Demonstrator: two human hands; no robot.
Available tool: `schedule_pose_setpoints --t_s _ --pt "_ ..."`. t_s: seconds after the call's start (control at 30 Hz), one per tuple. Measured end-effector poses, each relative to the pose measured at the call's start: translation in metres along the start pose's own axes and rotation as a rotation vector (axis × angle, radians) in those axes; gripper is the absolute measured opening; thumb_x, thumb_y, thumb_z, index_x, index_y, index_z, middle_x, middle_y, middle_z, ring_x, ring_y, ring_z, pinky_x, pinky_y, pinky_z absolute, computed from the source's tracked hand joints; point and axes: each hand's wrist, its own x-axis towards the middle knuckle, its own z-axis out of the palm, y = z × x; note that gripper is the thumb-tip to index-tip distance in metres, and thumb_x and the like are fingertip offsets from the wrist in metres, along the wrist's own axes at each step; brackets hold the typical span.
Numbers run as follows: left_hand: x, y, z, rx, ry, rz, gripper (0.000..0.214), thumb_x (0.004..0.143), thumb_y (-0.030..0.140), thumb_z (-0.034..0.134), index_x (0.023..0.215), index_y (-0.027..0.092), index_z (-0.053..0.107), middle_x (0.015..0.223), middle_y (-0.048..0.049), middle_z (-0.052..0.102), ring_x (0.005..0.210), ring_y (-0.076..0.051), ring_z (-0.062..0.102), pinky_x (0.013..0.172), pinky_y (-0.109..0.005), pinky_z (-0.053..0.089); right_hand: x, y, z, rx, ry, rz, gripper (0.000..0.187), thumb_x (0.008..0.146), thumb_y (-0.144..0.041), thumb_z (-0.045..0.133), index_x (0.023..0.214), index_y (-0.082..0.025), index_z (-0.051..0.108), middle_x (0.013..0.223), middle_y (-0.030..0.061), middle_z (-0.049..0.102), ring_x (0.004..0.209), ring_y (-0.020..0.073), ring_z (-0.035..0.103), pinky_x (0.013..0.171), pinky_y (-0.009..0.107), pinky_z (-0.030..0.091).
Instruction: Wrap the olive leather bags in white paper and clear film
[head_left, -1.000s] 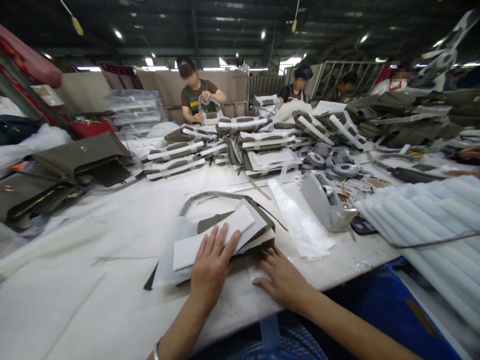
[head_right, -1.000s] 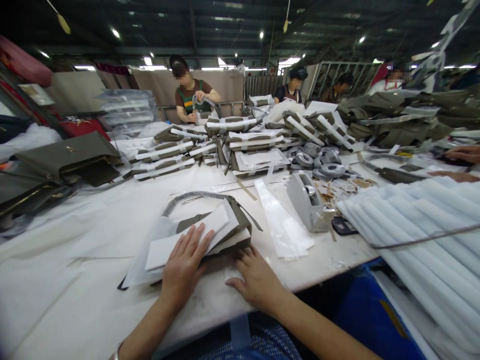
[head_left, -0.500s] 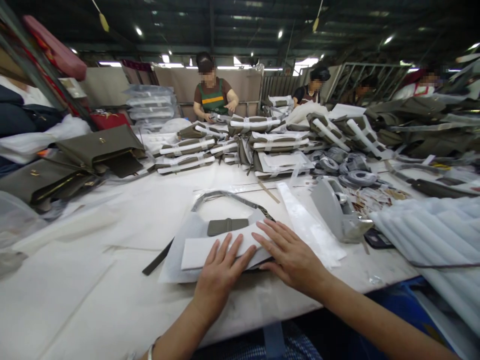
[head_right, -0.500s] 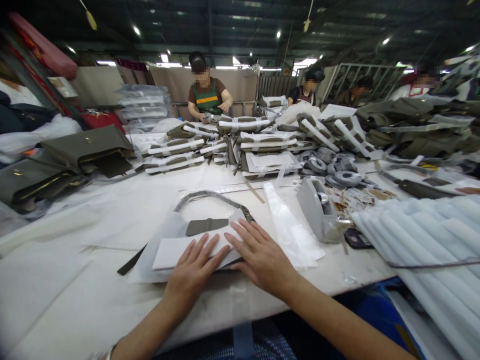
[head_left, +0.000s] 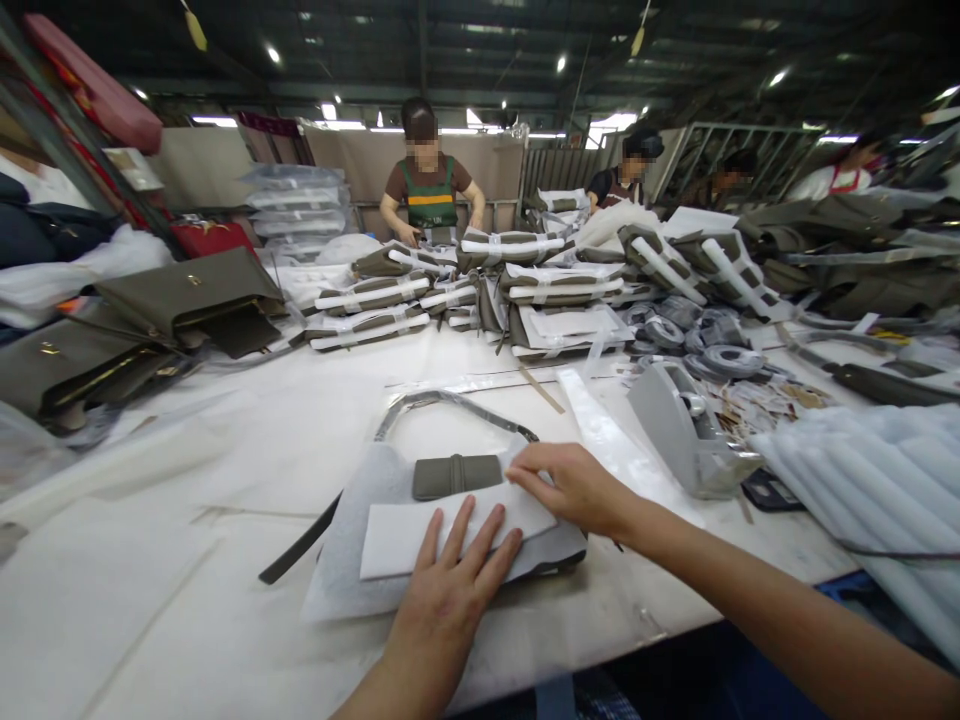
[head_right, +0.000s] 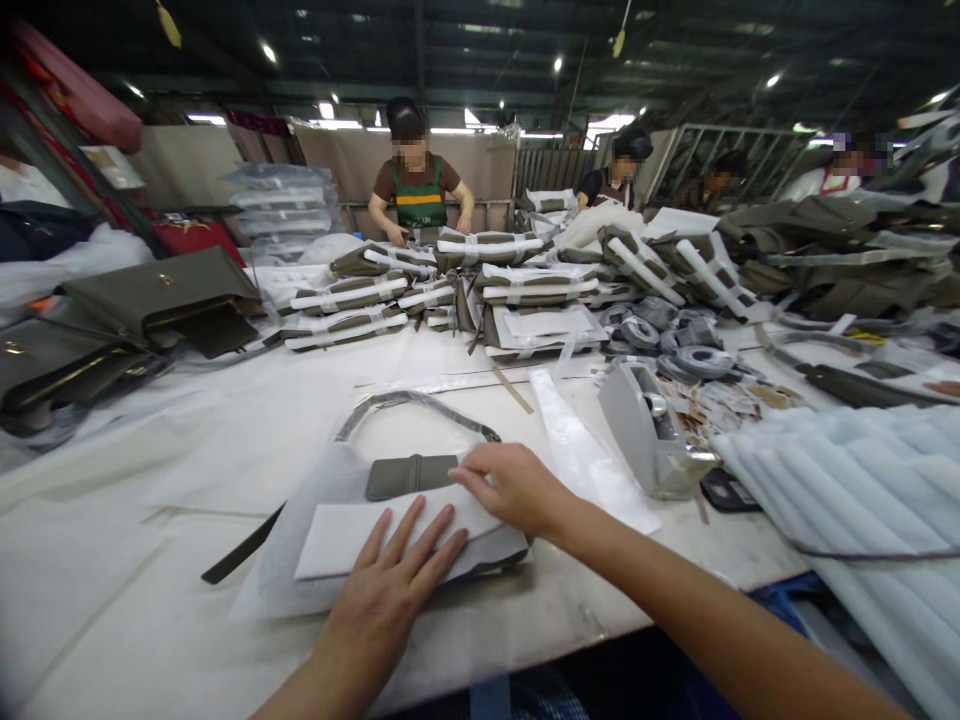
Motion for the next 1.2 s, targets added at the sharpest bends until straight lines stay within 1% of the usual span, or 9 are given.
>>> schedule_pose_setpoints --t_s 0.07,0.13,0.23,0.43,0.6,0.77,0.93,1.07,1.2 --pt "-0.001 0.001 0.0 -0.001 0.001 -0.015 0.048 0.1 0.037 0.037 0.148 0.035 0.036 0.159 0.0048 0.029 0.14 -0.03 0.031 0.112 -0.05 0.027 0.043 0.008 -0.001 -0.128 -0.148 0.153 0.024 0.097 -0.032 0.052 0.104 -0.02 0.072 0.103 0.0058 0.074 0.099 0.0186 0.067 0.089 0.026 0.048" --pt "-0.001 0.003 0.001 -0.003 0.004 -0.03 0.049 0.1 0.036 0.037 0.149 0.034 0.035 0.16 0.0049 0.028 0.141 -0.03 0.03 0.113 -0.05 0.024 0.081 0.016 0.006 -0.217 -0.257 0.249 0.023 0.089 -0.033 0.064 0.099 -0.015 0.075 0.101 0.0123 0.074 0.1 0.0255 0.068 0.087 0.029 0.05" --pt "-0.003 0.006 0.005 -0.008 0.03 -0.051 0.049 0.1 0.035 0.037 0.149 0.034 0.035 0.16 0.0049 0.027 0.141 -0.031 0.029 0.114 -0.05 0.021 0.116 0.026 0.02 -0.297 -0.339 0.347 0.037 0.075 -0.039 0.079 0.092 -0.008 0.076 0.1 0.0212 0.072 0.099 0.034 0.068 0.083 0.034 0.052" --pt "-0.002 0.008 0.007 -0.04 0.092 -0.104 0.046 0.1 0.035 0.036 0.146 0.036 0.04 0.158 0.0065 0.031 0.141 -0.03 0.03 0.114 -0.051 0.019 0.127 0.037 0.023 -0.349 -0.354 0.467 0.052 0.07 -0.048 0.08 0.105 -0.011 0.072 0.113 0.0207 0.069 0.106 0.0337 0.065 0.084 0.035 0.053" --pt "-0.001 0.006 0.002 -0.019 0.086 -0.086 0.046 0.1 0.035 0.037 0.146 0.035 0.041 0.155 0.0074 0.037 0.138 -0.03 0.034 0.113 -0.049 0.022 0.125 0.052 0.023 -0.197 -0.384 0.468 0.032 0.067 -0.046 0.08 0.077 -0.016 0.074 0.083 0.0096 0.074 0.085 0.0253 0.069 0.07 0.027 0.05" --pt "-0.003 0.008 0.009 -0.035 0.114 -0.097 0.047 0.1 0.035 0.036 0.146 0.035 0.039 0.155 0.0074 0.037 0.138 -0.031 0.034 0.111 -0.051 0.024 0.115 0.069 0.03 0.047 -0.237 0.419 0.019 0.069 -0.034 0.08 0.07 -0.017 0.07 0.073 0.0029 0.072 0.073 0.0182 0.067 0.063 0.023 0.047" --pt "-0.005 0.007 0.008 -0.059 0.025 -0.074 0.055 0.097 0.029 0.041 0.151 0.033 0.03 0.157 0.0053 0.033 0.141 -0.03 0.032 0.111 -0.051 0.029 0.103 0.079 0.032 0.36 -0.027 0.379 0.015 0.079 -0.029 0.071 0.079 -0.015 0.067 0.075 0.0043 0.074 0.065 0.0147 0.067 0.059 0.021 0.052" --pt "-0.006 0.006 0.004 -0.078 -0.051 -0.077 0.065 0.092 0.015 0.041 0.152 0.033 0.025 0.159 0.005 0.028 0.143 -0.031 0.028 0.112 -0.052 0.028 0.098 0.081 0.019 0.535 0.157 0.318 0.022 0.082 -0.033 0.069 0.091 -0.013 0.068 0.081 0.0077 0.075 0.07 0.0163 0.07 0.064 0.024 0.056" --pt "-0.005 0.007 0.004 -0.088 -0.085 -0.08 0.078 0.084 0.001 0.037 0.153 0.033 0.021 0.16 0.0066 0.025 0.145 -0.031 0.026 0.113 -0.053 0.026 0.081 0.07 -0.002 0.615 0.255 0.231 0.028 0.083 -0.039 0.066 0.093 -0.014 0.074 0.083 0.0068 0.076 0.078 0.0189 0.071 0.073 0.028 0.057"
